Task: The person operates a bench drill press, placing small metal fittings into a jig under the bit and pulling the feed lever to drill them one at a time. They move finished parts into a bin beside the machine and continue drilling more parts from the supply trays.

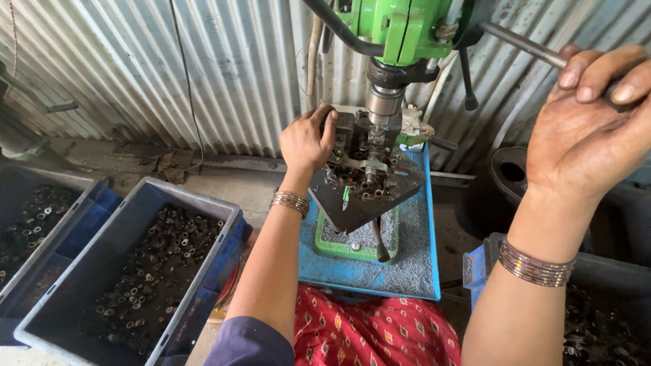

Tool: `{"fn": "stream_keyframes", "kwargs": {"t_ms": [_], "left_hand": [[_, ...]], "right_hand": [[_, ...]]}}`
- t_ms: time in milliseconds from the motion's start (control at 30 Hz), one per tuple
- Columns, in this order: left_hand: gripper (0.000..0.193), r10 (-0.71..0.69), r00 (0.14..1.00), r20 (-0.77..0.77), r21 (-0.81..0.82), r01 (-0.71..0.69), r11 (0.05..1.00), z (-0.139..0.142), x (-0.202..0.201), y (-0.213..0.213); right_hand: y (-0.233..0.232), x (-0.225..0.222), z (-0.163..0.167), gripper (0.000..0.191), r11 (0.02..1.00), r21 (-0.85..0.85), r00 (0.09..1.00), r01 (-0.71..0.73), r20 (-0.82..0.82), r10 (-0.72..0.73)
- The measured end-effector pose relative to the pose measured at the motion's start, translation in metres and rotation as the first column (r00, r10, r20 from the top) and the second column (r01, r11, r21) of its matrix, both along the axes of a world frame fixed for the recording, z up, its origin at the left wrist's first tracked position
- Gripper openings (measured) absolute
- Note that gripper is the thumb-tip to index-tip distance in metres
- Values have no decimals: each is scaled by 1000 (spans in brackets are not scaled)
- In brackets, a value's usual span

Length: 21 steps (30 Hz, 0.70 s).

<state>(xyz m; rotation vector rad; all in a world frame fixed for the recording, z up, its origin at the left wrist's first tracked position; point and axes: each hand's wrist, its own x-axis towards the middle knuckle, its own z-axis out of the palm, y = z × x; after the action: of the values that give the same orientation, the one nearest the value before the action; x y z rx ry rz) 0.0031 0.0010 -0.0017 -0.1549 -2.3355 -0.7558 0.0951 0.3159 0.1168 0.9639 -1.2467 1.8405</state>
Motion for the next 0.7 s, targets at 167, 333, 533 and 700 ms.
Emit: {"fn": "stream_keyframes", "kwargs": {"t_ms": [167, 333, 533, 700], "left_hand": [[42, 6, 1000, -16, -3, -6, 1000, -1, -2, 0], [41, -3, 999, -33, -9, 2, 1000, -2, -2, 0], [40, 6, 1000, -10, -8, -7, 1000, -2, -1, 0], [39, 2, 1000, -21, -4, -3, 1000, -1, -1, 0]], "right_hand": [[1, 0, -1, 56, 1000, -15, 1000, 2, -5, -2], [1, 1, -3, 56, 1000, -23, 1000, 10, -7, -10], [1, 1, -5, 56, 999, -35, 1000, 13, -10, -13], [0, 1, -6, 56, 999, -42, 1000, 13, -9, -13]]}}
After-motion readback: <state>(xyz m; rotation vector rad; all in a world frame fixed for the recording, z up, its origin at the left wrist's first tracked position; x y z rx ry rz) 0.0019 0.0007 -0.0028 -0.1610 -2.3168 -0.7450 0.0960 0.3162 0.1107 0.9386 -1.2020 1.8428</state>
